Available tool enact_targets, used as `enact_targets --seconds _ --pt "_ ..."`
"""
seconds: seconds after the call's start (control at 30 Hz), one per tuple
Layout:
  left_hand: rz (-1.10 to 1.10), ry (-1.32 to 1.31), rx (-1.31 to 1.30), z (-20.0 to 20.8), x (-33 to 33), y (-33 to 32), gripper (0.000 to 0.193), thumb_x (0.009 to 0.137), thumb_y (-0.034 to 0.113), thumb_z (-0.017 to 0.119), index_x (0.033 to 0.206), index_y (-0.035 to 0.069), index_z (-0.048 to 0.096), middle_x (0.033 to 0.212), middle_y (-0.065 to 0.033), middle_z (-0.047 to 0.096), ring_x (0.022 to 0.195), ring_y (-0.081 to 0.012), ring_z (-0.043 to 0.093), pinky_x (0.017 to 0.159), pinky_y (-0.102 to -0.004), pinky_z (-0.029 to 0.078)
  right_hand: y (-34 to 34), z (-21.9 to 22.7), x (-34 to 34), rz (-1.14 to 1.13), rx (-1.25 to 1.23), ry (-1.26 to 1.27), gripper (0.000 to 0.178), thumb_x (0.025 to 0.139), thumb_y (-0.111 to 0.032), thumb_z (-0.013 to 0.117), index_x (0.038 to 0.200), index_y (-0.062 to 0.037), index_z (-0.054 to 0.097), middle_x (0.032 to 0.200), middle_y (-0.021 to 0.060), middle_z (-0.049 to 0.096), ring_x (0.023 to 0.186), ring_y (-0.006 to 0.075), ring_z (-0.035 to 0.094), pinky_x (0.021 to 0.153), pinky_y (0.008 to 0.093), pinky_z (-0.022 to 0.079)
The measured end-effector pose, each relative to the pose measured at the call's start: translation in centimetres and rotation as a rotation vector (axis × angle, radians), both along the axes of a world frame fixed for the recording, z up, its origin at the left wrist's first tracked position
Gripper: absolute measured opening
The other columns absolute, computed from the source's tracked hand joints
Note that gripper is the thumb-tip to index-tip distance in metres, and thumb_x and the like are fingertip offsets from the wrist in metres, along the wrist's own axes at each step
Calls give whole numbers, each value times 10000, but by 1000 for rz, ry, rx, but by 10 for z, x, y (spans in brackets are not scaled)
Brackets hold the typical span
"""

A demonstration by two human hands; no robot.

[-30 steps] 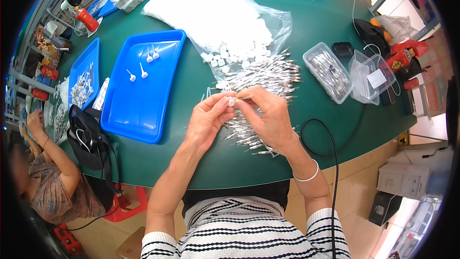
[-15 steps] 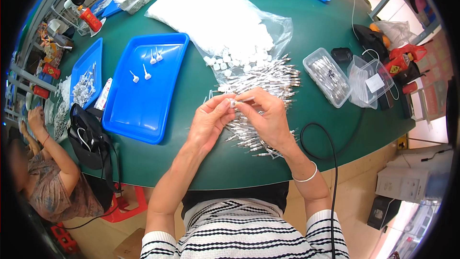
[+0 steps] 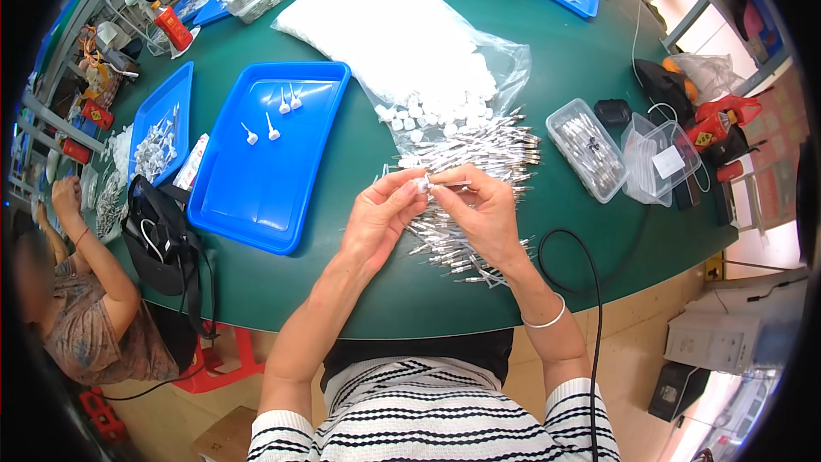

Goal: The person repeatedly picks up a small white plastic cap and a silver metal rod from a pile on the table. They insert the rod into the cap and place the assembled unit into a blue tray. This process is repeated continuously.

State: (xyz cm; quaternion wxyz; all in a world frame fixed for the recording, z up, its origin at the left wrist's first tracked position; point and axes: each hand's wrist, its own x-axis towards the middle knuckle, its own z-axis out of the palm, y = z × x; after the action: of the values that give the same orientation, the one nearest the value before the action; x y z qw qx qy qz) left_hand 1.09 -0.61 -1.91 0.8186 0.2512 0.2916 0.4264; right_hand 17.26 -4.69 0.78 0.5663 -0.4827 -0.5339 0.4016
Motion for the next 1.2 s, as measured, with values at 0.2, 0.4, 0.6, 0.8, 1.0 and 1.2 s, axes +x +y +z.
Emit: enact_targets --seconds 0.2,0.4,0.6,0.8,1.0,1.2 --pt "-6 26 26 0 -3 0 248 888 72 655 1120 -10 626 1007 -70 662 860 -107 636 815 -228 552 -1 -3 0 43 -77 156 100 870 -7 645 964 13 672 911 57 671 806 87 628 701 217 505" --pt "0 10 9 -1 -3 -1 242 882 86 668 1101 -10 629 996 -63 657 870 -110 628 824 -231 542 1 -10 -3 30 -5 157 98 866 -16 660 960 -1 682 894 48 664 790 84 614 688 218 490" --pt "-9 16 13 1 -3 -1 235 876 69 670 1093 -9 624 994 -65 657 870 -106 626 823 -226 540 4 -14 1 -5 57 32 105 840 -26 683 942 -5 687 873 54 661 754 93 610 672 230 492" --pt "33 148 108 6 2 -4 285 869 60 673 1137 -12 608 1036 -83 654 876 -102 634 816 -228 545 1 14 14 51 -54 -212 111 833 -41 659 927 16 670 766 54 658 665 76 585 614 229 481" --pt "9 186 175 1 2 -5 299 858 49 683 1143 -7 612 1047 -73 654 874 -104 628 806 -239 534 -2 26 18 92 -80 -465 121 853 -84 643 916 20 651 720 104 632 602 171 597 575 296 462" --pt "-22 179 188 -3 -1 -3 288 866 61 678 1137 -12 614 1032 -72 658 868 -108 631 811 -248 530 -3 15 16 72 98 -603 104 875 -95 620 899 6 619 752 156 611 648 318 588 595 357 459"
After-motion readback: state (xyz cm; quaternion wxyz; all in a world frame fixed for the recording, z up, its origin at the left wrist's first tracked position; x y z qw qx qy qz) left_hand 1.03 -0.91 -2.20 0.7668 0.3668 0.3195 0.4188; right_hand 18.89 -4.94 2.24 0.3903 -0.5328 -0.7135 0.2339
